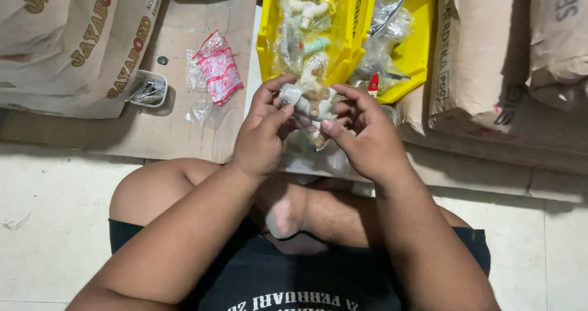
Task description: The person sits on the floor and handles small plastic plumbing fittings. They apply a white substance to the fittings using a brush, then place each treated fitting into a clear plastic bag. The person repeats this process for multiple fittings, organizing them into bags and a container.
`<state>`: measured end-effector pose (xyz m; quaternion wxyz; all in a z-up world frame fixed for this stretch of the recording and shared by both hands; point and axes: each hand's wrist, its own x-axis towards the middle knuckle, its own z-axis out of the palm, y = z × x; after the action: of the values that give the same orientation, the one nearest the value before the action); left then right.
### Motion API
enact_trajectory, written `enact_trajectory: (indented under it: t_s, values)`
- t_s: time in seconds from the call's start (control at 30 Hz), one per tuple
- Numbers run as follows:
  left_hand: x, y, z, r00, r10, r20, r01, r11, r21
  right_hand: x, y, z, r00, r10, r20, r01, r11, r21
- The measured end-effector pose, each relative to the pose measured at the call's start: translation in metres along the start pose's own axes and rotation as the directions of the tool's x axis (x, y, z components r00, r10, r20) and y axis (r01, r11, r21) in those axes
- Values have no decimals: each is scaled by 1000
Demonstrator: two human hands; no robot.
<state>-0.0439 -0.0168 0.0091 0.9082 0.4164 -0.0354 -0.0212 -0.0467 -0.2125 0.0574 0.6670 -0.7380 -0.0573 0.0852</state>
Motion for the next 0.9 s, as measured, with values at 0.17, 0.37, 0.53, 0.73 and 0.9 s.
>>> enact_trajectory:
  t_s: [0.17,0.37,0.53,0.73,0.9]
  values:
    - [-27,28,32,994,52,100,-73,971,229,-26,-2,-20,998,-54,-40,55,998,39]
    - [-54,40,56,982,181,54,-175,769,614,-54,9,-32,984,-145,-101,153,985,79]
    - [-69,42,65,984,177,0,-131,730,671,-63,15,-42,985,-149,-86,158,981,111]
    - [-77,37,66,990,47,-136,85,575,814,-65,26,-48,989,-140,-49,147,966,211]
    - [-85,31,55,983,83,-162,90,558,825,-61,48,-42,993,-116,3,111,954,279]
